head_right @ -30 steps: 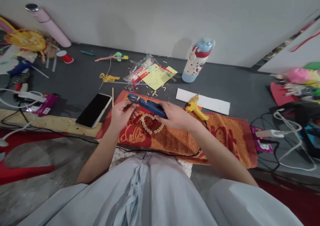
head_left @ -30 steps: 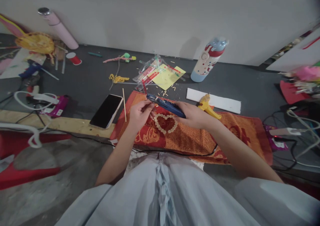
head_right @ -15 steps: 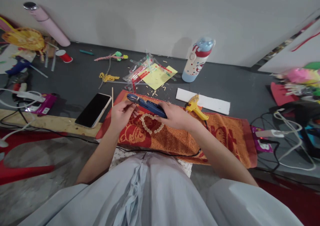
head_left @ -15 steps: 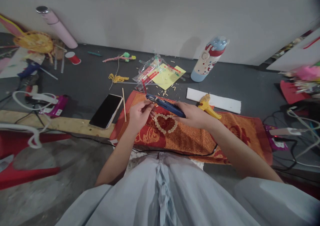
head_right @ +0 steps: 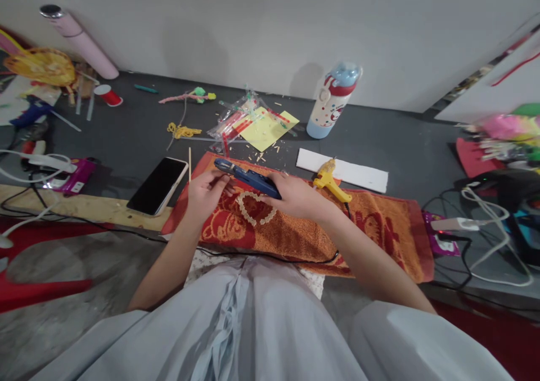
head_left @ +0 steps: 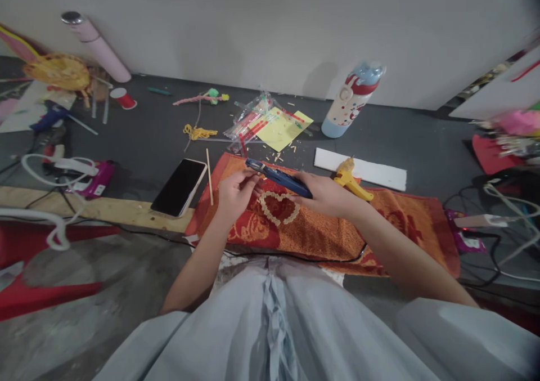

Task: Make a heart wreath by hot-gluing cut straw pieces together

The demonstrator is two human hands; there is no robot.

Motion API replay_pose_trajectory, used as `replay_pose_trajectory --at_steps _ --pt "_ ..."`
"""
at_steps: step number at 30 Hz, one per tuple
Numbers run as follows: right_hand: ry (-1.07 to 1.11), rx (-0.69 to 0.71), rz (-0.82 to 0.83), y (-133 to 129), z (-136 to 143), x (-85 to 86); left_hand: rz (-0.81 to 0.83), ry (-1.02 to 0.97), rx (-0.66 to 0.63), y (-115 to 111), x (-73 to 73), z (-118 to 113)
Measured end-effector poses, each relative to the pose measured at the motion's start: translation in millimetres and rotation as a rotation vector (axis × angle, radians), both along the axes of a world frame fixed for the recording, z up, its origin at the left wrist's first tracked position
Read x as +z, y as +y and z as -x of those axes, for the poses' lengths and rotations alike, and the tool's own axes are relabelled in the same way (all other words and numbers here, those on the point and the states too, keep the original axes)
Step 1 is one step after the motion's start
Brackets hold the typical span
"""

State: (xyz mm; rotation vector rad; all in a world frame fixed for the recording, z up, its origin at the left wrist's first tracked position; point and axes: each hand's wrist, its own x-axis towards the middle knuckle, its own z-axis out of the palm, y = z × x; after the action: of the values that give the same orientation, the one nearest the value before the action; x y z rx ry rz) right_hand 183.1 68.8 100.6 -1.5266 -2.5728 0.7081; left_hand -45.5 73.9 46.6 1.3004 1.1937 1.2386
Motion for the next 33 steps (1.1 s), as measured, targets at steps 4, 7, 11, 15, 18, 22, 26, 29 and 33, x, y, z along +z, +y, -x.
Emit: replay_pose_trajectory --at_steps 4,7,11,15,18,22,26,29,33 --pt "-0.082 -0.044 -0.027 -2 4 0.1 -0.012 0.065 0.006 -1 1.1 0" --pt "-0.122 -0.073 -0.043 -3 8 -2.3 -0.024 0.132 0.025 0 2.7 1" --pt "-0.128 -0.079 -0.027 0 12 -6.5 -0.033 0.244 0.044 6 -0.6 2" --pt "-0.141 -0.092 0.005 6 14 -7.9 -0.02 0.295 0.038 15 -12.2 1" --pt "-0.172 -0.084 0.039 11 15 -8.6 0.005 0.316 0.013 21 -20.7 1" --pt "-0.206 -0.073 0.101 14 15 -10.7 0.048 0.336 -0.023 25 -25.7 1" --pt "-0.225 -0.059 0.107 15 16 -13.0 0.079 0.327 -0.082 28 -26.2 4" --pt "-0.224 -0.056 0.12 15 16 -14.0 0.099 0.315 -0.122 30 -26.4 7" --pt "-0.215 -0.06 0.133 16 17 -13.8 0.11 0.302 -0.154 32 -25.7 10"
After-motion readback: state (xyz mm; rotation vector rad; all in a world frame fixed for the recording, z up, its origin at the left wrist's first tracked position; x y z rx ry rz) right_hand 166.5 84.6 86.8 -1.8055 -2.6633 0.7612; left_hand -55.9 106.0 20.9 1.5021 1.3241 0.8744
